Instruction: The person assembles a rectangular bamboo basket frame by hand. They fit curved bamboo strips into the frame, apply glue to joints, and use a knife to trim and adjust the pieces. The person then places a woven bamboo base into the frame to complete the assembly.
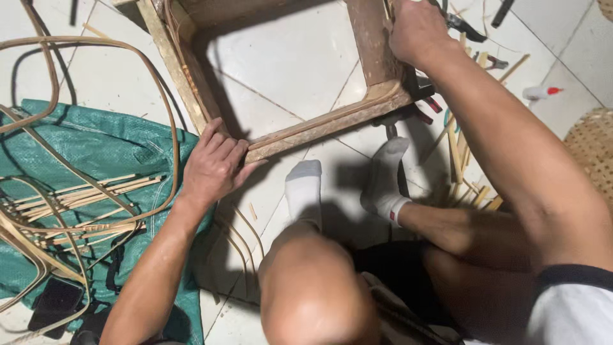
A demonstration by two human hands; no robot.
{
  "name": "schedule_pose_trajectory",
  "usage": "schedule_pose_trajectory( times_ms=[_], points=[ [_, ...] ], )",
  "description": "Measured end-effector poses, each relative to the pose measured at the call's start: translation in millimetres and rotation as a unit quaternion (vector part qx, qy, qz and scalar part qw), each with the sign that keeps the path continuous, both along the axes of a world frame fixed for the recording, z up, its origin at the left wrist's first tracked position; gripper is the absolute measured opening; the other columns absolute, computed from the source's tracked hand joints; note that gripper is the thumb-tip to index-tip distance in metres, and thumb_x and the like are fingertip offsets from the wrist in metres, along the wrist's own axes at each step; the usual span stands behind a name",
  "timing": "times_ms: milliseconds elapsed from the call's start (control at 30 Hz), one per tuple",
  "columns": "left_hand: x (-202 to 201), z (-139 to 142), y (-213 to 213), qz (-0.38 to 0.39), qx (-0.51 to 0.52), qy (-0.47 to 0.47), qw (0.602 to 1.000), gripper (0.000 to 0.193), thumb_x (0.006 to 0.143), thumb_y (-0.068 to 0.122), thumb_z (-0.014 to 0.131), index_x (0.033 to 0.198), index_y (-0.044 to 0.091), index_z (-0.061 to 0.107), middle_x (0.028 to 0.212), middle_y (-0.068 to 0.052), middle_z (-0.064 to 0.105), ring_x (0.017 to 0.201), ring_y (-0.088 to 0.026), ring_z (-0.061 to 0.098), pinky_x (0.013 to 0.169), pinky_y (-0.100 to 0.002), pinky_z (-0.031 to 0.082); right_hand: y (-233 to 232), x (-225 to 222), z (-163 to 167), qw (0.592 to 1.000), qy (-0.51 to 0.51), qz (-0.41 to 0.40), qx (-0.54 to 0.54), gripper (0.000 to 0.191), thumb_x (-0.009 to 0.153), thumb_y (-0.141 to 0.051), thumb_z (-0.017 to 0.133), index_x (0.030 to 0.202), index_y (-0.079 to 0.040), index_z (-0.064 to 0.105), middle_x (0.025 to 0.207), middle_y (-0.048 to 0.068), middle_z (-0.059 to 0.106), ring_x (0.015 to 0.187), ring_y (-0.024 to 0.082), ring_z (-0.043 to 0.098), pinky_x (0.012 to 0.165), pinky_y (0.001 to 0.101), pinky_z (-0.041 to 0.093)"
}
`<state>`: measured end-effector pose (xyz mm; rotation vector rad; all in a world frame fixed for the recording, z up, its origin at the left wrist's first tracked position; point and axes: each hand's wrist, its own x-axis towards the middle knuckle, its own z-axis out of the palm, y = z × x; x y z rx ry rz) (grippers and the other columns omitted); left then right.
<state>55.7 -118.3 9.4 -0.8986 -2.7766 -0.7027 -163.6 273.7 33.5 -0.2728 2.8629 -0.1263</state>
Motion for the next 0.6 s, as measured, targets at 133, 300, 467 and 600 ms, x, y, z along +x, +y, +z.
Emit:
schedule_pose_trajectory(
  times_ms=[133, 300, 467, 600],
  points=[
    [0.3, 0.9, -1.3, -0.009, 0.003, 0.01, 1.0, 0.037, 0.082, 0.028, 0.086, 0.102, -0.001, 0.074, 0.082, -0.012, 0.064, 0.089, -0.03, 0.063, 0.116, -0.05, 0.044, 0.7, 18.8, 4.8, 0.999, -0.005, -0.026, 0.02, 0.036, 0.105, -0.025, 0.064, 0.122, 0.006, 0.061, 0.097, 0.037, 0.067, 0.094, 0.054, 0.065, 0.085, 0.0585, 0.05],
    [3.0, 1.1, -0.9, -0.024, 0.0, 0.002, 1.0, 0.038, 0.08, 0.026, 0.086, 0.103, -0.001, 0.074, 0.085, -0.013, 0.065, 0.091, -0.03, 0.063, 0.115, -0.049, 0.046, 20.4, 35.0, -13.1, 0.999, 0.003, -0.041, 0.007, 0.031, 0.11, -0.026, 0.059, 0.125, 0.002, 0.064, 0.099, 0.036, 0.068, 0.096, 0.053, 0.065, 0.089, 0.0585, 0.05],
    [3.7, 3.2, -1.7, -0.025, -0.008, -0.016, 1.0, 0.035, 0.077, 0.021, 0.085, 0.103, 0.0, 0.075, 0.082, -0.012, 0.064, 0.09, -0.03, 0.064, 0.112, -0.047, 0.049, 31.7, 25.1, -23.8, 1.0, 0.009, 0.01, 0.021, 0.027, 0.099, -0.014, 0.063, 0.119, 0.004, 0.066, 0.101, 0.035, 0.069, 0.096, 0.053, 0.067, 0.086, 0.0575, 0.053],
    [-0.8, 4.2, -2.9, -0.013, 0.033, -0.03, 0.999, 0.034, 0.08, 0.022, 0.085, 0.102, 0.0, 0.073, 0.085, -0.011, 0.066, 0.091, -0.029, 0.065, 0.111, -0.046, 0.05, 15.4, 0.1, 7.4, 0.98, -0.105, 0.068, 0.156, 0.043, 0.102, -0.042, 0.067, 0.1, 0.001, 0.075, 0.098, 0.03, 0.072, 0.094, 0.05, 0.068, 0.082, 0.0585, 0.052]
  ],
)
